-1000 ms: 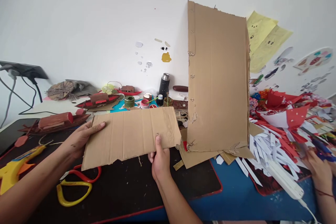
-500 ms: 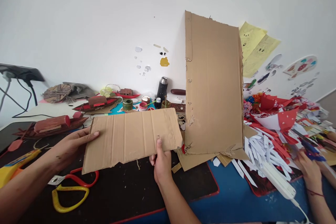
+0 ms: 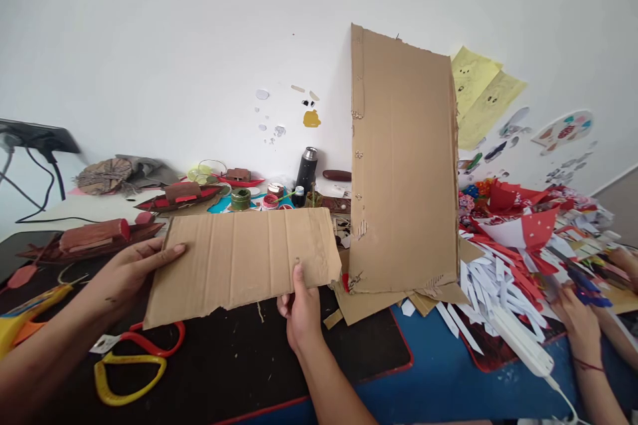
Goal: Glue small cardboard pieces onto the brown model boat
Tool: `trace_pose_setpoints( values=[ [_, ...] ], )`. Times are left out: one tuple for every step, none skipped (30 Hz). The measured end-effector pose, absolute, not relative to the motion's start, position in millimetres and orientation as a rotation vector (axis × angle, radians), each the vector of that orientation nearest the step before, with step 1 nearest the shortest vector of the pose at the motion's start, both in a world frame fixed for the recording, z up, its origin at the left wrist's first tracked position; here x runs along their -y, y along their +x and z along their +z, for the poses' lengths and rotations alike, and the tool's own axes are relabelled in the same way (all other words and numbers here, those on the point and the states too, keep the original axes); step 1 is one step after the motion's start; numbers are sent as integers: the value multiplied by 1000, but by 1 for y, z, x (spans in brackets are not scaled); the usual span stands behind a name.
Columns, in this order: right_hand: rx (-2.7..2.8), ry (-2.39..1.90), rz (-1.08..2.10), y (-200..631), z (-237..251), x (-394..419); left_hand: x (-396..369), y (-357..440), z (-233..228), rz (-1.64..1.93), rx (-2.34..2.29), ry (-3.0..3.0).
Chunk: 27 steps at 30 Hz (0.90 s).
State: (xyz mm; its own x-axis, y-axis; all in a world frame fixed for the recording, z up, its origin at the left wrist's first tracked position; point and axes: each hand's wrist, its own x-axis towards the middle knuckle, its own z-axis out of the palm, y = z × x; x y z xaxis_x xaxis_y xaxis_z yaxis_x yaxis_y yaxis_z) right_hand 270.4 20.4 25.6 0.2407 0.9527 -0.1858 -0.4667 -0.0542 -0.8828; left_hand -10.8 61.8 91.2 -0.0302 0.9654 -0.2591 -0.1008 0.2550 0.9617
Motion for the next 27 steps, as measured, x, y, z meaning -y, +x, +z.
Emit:
trace_pose_setpoints(
  values=[
    [634,-1052,1306,272,26,-19,-63,-15,97,1107,-1303,942],
    [674,-1041,1335,273,26,-16,-63,-19,102,1134,-1330,958],
    [721,-1032,1358,275,27,-14,-64,-24,109,1170,-1364,977],
    [771,-1028,1376,277,28,-11,-65,-29,115,1211,-1402,997],
    [825,-1033,1386,279,29,-7,-65,-33,121,1252,-1441,1019],
    [883,-1045,1389,280,30,-3,-65,-37,126,1286,-1474,1040],
    [943,-1059,1385,281,32,1,-64,-39,130,1310,-1500,1060],
    [1003,-1070,1368,281,34,5,-64,-41,133,1321,-1517,1078],
    [1063,-1071,1341,281,38,8,-63,-41,134,1320,-1525,1093],
    [1123,-1059,1298,280,44,11,-61,-39,135,1310,-1526,1104],
    [1180,-1033,1235,279,51,14,-60,-37,134,1294,-1522,1111],
    [1243,-1003,1169,278,59,16,-59,-34,134,1272,-1516,1117],
    [1308,-964,1096,276,68,17,-57,-30,132,1247,-1507,1116],
    [1374,-932,1019,274,78,18,-55,-26,131,1220,-1496,1113],
    [1453,-899,952,271,88,18,-54,-21,130,1194,-1485,1111],
    [1529,-862,888,267,98,18,-52,-16,129,1169,-1476,1111],
    [1612,-806,817,263,107,17,-50,-12,129,1146,-1468,1115],
    [1703,-754,745,257,114,15,-47,-8,128,1126,-1462,1124],
    [1793,-704,666,250,118,13,-45,-4,127,1108,-1454,1138],
    [1876,-669,581,243,120,10,-43,-1,125,1096,-1445,1156],
    [1966,-646,484,236,119,6,-41,1,124,1087,-1433,1171],
    [2054,-647,384,229,116,1,-39,2,123,1080,-1421,1182],
    [2145,-663,293,224,110,-4,-37,3,121,1071,-1412,1186],
    [2214,-714,218,221,101,-10,-35,2,121,1055,-1410,1179],
    [2258,-784,163,221,91,-16,-33,0,121,1036,-1419,1158],
    [2277,-834,122,225,79,-22,-32,-3,122,1013,-1438,1120],
    [2272,-871,99,232,68,-27,-30,-7,124,1001,-1464,1071]
  ],
)
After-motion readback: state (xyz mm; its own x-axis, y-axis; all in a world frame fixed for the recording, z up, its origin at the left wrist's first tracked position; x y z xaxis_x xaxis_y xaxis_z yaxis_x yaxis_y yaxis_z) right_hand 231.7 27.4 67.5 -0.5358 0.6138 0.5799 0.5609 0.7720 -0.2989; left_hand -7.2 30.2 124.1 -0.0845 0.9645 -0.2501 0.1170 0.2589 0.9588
